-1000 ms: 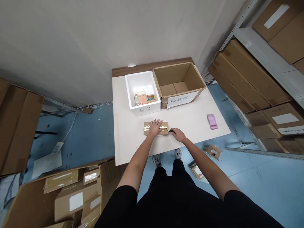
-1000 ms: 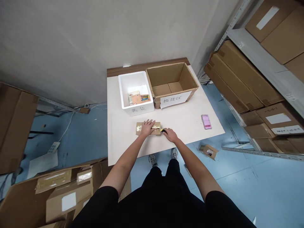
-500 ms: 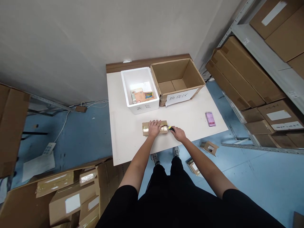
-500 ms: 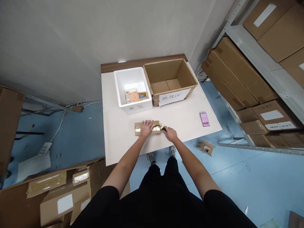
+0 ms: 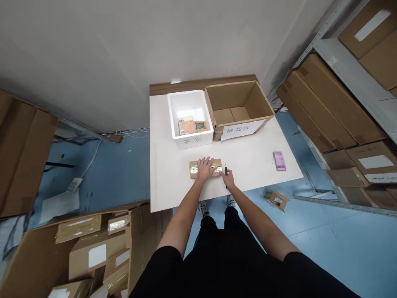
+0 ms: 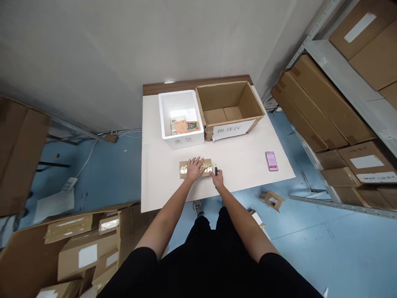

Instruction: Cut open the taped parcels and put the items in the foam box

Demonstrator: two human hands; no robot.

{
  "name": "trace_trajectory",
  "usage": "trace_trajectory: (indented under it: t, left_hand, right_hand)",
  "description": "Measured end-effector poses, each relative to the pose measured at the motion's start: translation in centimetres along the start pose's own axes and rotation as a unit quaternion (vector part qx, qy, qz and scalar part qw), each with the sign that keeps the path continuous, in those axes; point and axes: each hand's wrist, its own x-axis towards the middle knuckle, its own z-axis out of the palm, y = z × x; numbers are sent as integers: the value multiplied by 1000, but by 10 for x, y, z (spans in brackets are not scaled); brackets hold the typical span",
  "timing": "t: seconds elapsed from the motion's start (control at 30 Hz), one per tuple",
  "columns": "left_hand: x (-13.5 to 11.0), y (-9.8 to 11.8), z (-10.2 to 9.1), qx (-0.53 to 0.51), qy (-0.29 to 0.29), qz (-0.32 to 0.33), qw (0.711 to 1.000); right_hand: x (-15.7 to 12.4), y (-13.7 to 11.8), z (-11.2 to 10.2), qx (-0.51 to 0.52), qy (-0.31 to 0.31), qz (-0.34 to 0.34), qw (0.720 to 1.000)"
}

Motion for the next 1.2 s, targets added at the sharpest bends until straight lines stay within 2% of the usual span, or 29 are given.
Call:
trace_trajectory:
  t: [0.1, 0.17, 0.23, 0.3, 0.37, 0.47, 0.53, 0.6, 0.67, 0.73, 0.8, 0.93, 1.1, 1.2]
  left_hand:
    - [-12, 0, -4, 0, 1, -72, 997]
    - [-21, 2, -5, -7, -1, -131, 991]
    - [-28, 6, -3, -18, -13, -166, 986]
    - [-29, 12, -1, -31, -36, -174, 984]
    - [-25, 20, -1, -38, -51, -179, 982]
    - [-14, 26, -6, -13, -32, -164, 986]
    - [-7, 25, -12, 16, -21, -77, 997]
    - [-2, 19, -19, 27, -48, 44, 998]
    - [2, 11, -25, 18, -96, 128, 987]
    - [3, 4, -29, 7, -133, 161, 978]
    - [1, -1, -32, 6, -149, 172, 974]
    - [-8, -6, -34, 27, -149, 148, 977]
    - [-14, -9, -34, 72, -108, 75, 989]
    - [-12, -7, -32, 84, -90, 33, 992]
  right_hand:
    - [30, -23, 8, 45, 68, 56, 995]
    - [58, -42, 2, 63, 77, 66, 993]
    - [88, -64, -7, 58, 76, 51, 994]
    - [114, -86, -16, 33, 70, 22, 997]
    - [130, -102, -23, 0, 64, -4, 998]
    - [124, -102, -36, -9, 60, -18, 998]
    - [102, -81, -45, 13, 61, -16, 998]
    - [72, -48, -51, 30, 55, -13, 998]
    - [42, -15, -52, 30, 43, 9, 999]
    - [22, 8, -48, 19, 39, 50, 998]
    - [17, 14, -44, 19, 56, 77, 995]
    - [40, -12, -37, 2, 68, 50, 996]
    - [86, -63, -35, -51, 29, 0, 998]
    - [106, -82, -35, -76, 17, -22, 997]
